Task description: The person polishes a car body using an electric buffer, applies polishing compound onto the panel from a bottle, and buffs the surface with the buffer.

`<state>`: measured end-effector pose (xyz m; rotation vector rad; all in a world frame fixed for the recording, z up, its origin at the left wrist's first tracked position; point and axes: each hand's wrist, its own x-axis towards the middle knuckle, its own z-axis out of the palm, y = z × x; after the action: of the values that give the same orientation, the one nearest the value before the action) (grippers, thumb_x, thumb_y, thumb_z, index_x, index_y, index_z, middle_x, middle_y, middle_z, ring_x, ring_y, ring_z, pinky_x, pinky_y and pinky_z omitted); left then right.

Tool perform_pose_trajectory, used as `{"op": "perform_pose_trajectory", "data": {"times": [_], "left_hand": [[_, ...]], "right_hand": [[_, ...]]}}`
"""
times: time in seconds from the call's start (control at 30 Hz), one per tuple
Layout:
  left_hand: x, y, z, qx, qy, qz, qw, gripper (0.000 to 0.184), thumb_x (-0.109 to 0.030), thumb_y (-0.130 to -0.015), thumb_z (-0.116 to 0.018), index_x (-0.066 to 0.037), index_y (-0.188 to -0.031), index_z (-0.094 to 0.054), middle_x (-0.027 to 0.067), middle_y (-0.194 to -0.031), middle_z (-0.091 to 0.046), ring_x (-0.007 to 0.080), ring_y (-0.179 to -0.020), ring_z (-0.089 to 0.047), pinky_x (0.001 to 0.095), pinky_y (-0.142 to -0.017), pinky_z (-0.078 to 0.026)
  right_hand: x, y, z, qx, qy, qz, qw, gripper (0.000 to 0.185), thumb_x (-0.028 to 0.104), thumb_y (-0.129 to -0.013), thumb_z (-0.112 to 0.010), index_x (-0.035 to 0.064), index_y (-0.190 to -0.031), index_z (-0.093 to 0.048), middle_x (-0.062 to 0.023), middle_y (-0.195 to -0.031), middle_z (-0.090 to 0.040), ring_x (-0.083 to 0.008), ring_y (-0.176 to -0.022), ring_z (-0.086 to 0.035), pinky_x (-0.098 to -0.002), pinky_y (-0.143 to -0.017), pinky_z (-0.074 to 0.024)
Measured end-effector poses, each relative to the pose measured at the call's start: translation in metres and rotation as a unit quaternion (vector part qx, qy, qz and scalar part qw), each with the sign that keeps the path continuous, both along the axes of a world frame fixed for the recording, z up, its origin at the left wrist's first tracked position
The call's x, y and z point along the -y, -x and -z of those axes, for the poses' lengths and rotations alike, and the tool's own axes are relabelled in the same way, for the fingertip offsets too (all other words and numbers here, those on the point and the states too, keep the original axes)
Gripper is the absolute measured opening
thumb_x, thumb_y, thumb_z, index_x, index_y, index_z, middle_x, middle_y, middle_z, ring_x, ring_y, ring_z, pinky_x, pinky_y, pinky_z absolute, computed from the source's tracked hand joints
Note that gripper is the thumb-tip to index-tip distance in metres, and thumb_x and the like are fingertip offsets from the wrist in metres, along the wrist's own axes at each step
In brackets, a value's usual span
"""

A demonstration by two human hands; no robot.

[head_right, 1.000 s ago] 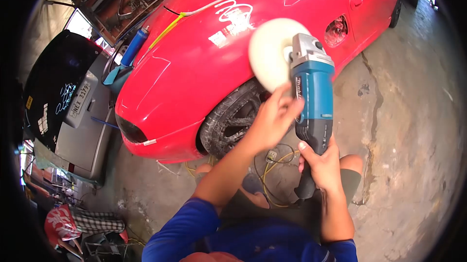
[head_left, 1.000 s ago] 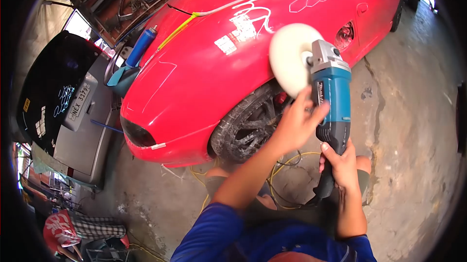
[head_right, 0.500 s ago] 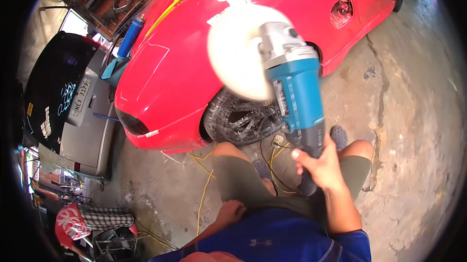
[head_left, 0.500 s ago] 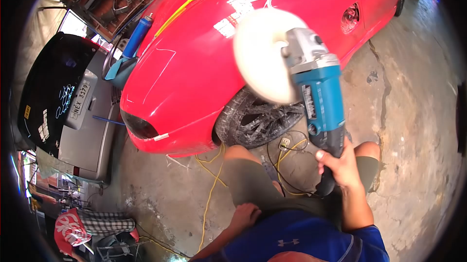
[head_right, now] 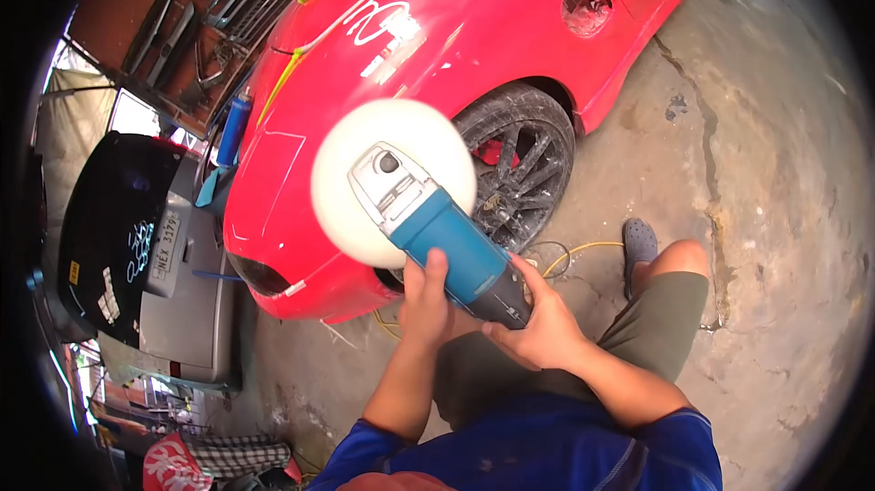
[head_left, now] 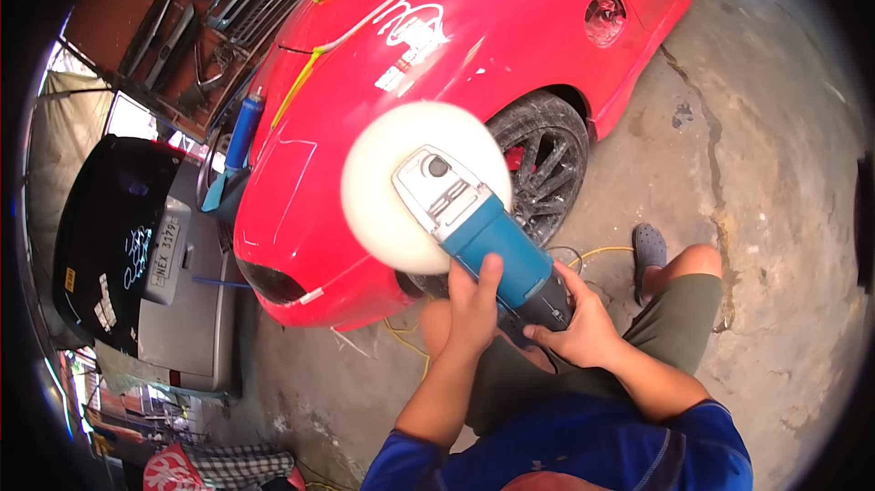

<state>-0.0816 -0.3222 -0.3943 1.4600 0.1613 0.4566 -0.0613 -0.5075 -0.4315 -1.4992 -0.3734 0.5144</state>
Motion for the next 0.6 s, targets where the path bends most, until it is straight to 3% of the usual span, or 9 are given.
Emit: {"op": "perform_pose_trajectory", "data": {"times": [0.07,0.17,0.27,0.3,0.4,0.43,0.53,0.6], "left_hand": [[0.001,-0.023,0.006,-0.032,0.033,0.033,0.998,0.057,-0.03,-0.103,-0.076,0.004,-0.143,-0.054,0.0119,-0.13,-0.068,0.019,-0.116,-0.067,0.0357,-0.103,-0.054],[0.018,-0.069,0.004,-0.045,0.051,0.079,0.995,0.057,-0.028,-0.099,-0.082,0.003,-0.139,-0.057,0.0108,-0.124,-0.071,0.017,-0.11,-0.069,0.0342,-0.097,-0.056],[0.038,-0.118,-0.001,-0.055,0.09,0.123,0.987,0.051,-0.024,-0.094,-0.087,0.001,-0.132,-0.063,0.009,-0.114,-0.074,0.0158,-0.098,-0.072,0.0331,-0.085,-0.06],[0.047,-0.129,-0.002,-0.07,0.077,0.133,0.986,0.052,-0.027,-0.094,-0.086,0.002,-0.131,-0.064,0.0101,-0.112,-0.074,0.0168,-0.095,-0.073,0.0341,-0.083,-0.061],[0.068,-0.158,-0.006,-0.103,0.058,0.147,0.982,0.05,-0.029,-0.093,-0.085,0.002,-0.126,-0.066,0.0102,-0.104,-0.074,0.0173,-0.086,-0.073,0.0346,-0.075,-0.062],[0.073,-0.167,-0.01,-0.112,0.056,0.149,0.981,0.048,-0.029,-0.093,-0.085,0.002,-0.125,-0.067,0.0097,-0.101,-0.074,0.017,-0.083,-0.073,0.0344,-0.072,-0.062],[0.084,-0.193,-0.034,-0.092,0.084,0.155,0.98,0.05,-0.028,-0.089,-0.089,-0.001,-0.126,-0.069,0.0067,-0.104,-0.075,0.0152,-0.085,-0.073,0.0345,-0.076,-0.062],[0.083,-0.212,-0.059,-0.059,0.099,0.161,0.98,0.049,-0.032,-0.09,-0.087,0.001,-0.122,-0.07,0.0086,-0.099,-0.075,0.0179,-0.079,-0.073,0.0365,-0.073,-0.062]], "right_hand": [[0.005,-0.008,0.0,0.008,0.016,0.021,1.0,0.105,0.007,-0.082,-0.09,0.0018,-0.167,-0.028,-0.0182,-0.121,-0.074,-0.0249,-0.108,-0.076,-0.0365,-0.097,-0.0581],[-0.004,-0.026,0.057,0.128,-0.084,0.116,0.981,0.096,0.005,-0.084,-0.088,0.0036,-0.163,-0.034,-0.0157,-0.117,-0.073,-0.0251,-0.094,-0.077,-0.0371,-0.085,-0.0615],[0.017,-0.041,0.042,-0.131,-0.122,0.047,0.983,0.08,-0.002,-0.087,-0.083,0.0019,-0.154,-0.04,-0.0119,-0.111,-0.071,-0.0216,-0.077,-0.073,-0.0344,-0.067,-0.0604],[0.019,-0.042,0.045,-0.144,-0.193,0.053,0.969,0.058,-0.004,-0.09,-0.078,-0.0008,-0.139,-0.047,-0.0125,-0.1,-0.07,-0.0194,-0.067,-0.07,-0.0315,-0.055,-0.0565],[0.037,-0.055,0.038,-0.246,-0.219,0.036,0.943,0.043,0.0,-0.093,-0.076,-0.0018,-0.127,-0.05,-0.0145,-0.091,-0.07,-0.0235,-0.065,-0.072,-0.0339,-0.056,-0.0587],[0.04,-0.06,0.025,-0.225,-0.222,0.044,0.948,0.035,0.004,-0.095,-0.074,-0.0011,-0.121,-0.051,-0.0154,-0.084,-0.07,-0.0259,-0.064,-0.072,-0.0355,-0.055,-0.0593],[0.055,-0.084,-0.001,-0.194,-0.218,0.048,0.955,0.038,0.009,-0.096,-0.076,-0.0016,-0.123,-0.052,-0.0149,-0.084,-0.07,-0.0254,-0.063,-0.072,-0.035,-0.054,-0.0593],[0.057,-0.103,-0.031,-0.137,-0.197,0.057,0.969,0.043,0.018,-0.098,-0.078,0.0015,-0.127,-0.051,-0.0134,-0.083,-0.071,-0.0246,-0.062,-0.072,-0.0333,-0.052,-0.0581]]}}
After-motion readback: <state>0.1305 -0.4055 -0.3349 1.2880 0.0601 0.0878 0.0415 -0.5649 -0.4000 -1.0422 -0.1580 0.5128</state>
